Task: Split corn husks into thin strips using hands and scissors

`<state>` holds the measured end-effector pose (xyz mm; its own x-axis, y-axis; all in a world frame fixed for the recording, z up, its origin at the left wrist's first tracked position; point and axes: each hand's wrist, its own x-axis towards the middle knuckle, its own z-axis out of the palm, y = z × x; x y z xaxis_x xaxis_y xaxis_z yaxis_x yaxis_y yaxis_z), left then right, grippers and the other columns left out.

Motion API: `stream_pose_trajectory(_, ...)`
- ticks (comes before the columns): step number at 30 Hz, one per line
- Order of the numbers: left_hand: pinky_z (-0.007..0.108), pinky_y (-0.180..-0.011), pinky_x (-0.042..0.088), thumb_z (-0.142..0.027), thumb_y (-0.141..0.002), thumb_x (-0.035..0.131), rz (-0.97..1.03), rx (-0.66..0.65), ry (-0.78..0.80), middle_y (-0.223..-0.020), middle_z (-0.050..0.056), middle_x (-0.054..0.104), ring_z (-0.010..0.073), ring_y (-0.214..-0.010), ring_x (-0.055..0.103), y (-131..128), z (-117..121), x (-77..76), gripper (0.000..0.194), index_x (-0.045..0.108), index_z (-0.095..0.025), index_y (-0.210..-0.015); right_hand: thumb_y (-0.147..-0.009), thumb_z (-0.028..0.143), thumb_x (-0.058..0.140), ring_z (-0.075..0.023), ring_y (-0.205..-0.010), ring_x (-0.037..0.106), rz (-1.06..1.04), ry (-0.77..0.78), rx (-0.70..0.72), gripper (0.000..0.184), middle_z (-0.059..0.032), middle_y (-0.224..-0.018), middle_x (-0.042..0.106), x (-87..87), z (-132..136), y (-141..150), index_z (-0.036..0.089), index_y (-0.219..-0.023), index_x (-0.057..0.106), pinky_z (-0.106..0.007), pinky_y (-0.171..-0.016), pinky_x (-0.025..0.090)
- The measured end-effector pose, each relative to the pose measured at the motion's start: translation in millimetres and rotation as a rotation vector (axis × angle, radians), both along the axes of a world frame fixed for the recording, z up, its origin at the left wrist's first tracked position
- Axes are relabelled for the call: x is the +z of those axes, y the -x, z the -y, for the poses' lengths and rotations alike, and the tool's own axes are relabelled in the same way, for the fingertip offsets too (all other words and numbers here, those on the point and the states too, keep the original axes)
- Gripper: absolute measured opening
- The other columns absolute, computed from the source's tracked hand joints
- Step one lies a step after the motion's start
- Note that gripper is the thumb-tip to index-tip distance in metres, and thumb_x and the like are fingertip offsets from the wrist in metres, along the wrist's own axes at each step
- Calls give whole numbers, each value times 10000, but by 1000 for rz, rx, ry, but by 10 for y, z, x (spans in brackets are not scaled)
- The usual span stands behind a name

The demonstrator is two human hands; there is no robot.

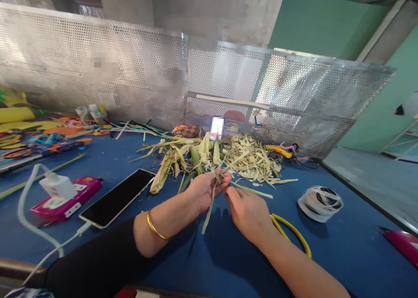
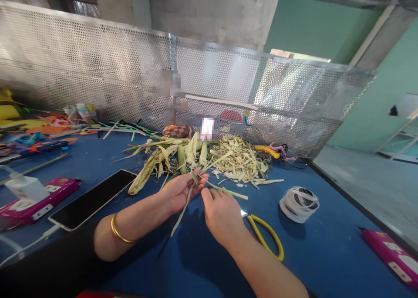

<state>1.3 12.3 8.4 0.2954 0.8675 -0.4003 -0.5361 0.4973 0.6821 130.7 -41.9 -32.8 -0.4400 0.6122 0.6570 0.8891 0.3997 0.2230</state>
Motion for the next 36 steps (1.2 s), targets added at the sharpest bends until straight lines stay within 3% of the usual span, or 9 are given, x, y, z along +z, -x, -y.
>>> stream_pose_trajectory(4,182,-560,508,-156,-879,505,-5,0,-53,-666,58,651,87,-544,590,-31,10,-24,193,605,-108,-721,-889,87,428,-199,-772,580,87,-135,121,241,-96,-909,648,58,34,60,133,-1044,608,-311,-716,416)
stream_pose_trajectory(11,177,-491,461,-162,-769,652,20,-119,-124,-571,26,604,86,-491,548,-111,94,-206,144,623,-110,-638,-888,78,408,-187,-696,527,218,-90,218,247,-53,-739,585,93,15,129,156,-824,633,-361,-786,421)
stream_pose_trajectory(13,164,-474,446,-172,-753,677,5,-117,-158,-566,22,604,73,-479,537,-97,108,-204,144,636,-103,-633,-899,95,401,-186,-731,538,94,-74,258,250,-57,-762,602,103,7,86,164,-827,630,-360,-810,419)
stream_pose_trajectory(15,160,-485,455,-193,-733,707,-21,-98,-200,-596,27,625,68,-489,547,-79,115,-182,136,654,-95,-656,-910,149,429,-182,-774,556,-165,-39,260,210,-54,-799,619,105,-13,24,185,-835,623,-339,-791,428)
stream_pose_trajectory(19,187,-536,503,-236,-727,723,-119,-121,-256,-661,60,677,108,-561,631,-68,117,-148,145,679,-98,-726,-878,282,503,-192,-766,596,-759,99,123,155,-53,-792,640,61,-92,-83,201,-781,593,-315,-706,470)
stream_pose_trajectory(22,190,-531,507,-226,-764,685,-207,-109,-304,-685,81,697,123,-573,655,-78,113,-152,129,683,-100,-734,-829,337,532,-209,-714,618,-1024,257,16,171,-64,-767,664,7,-151,-110,194,-754,591,-328,-668,488)
stream_pose_trajectory(29,195,-546,519,-288,-748,709,-261,-148,-378,-647,56,676,107,-540,633,-68,127,-174,214,708,-106,-861,-779,388,544,-211,-641,616,-1224,464,-54,209,-56,-691,671,-30,-206,-114,198,-703,588,-314,-577,480)
stream_pose_trajectory(33,174,-521,503,-282,-754,703,-253,-209,-353,-578,45,646,91,-507,602,-48,114,-175,205,708,-101,-850,-792,412,528,-168,-419,543,-1321,615,6,208,21,-519,593,11,-181,-84,217,-722,548,-283,-433,430)
stream_pose_trajectory(36,164,-528,502,-215,-764,684,-236,-194,-305,-629,57,664,101,-570,628,-46,96,-184,135,705,-108,-843,-787,428,549,-152,-358,513,-1393,620,56,214,57,-469,543,38,-164,-63,221,-737,531,-277,-397,418)
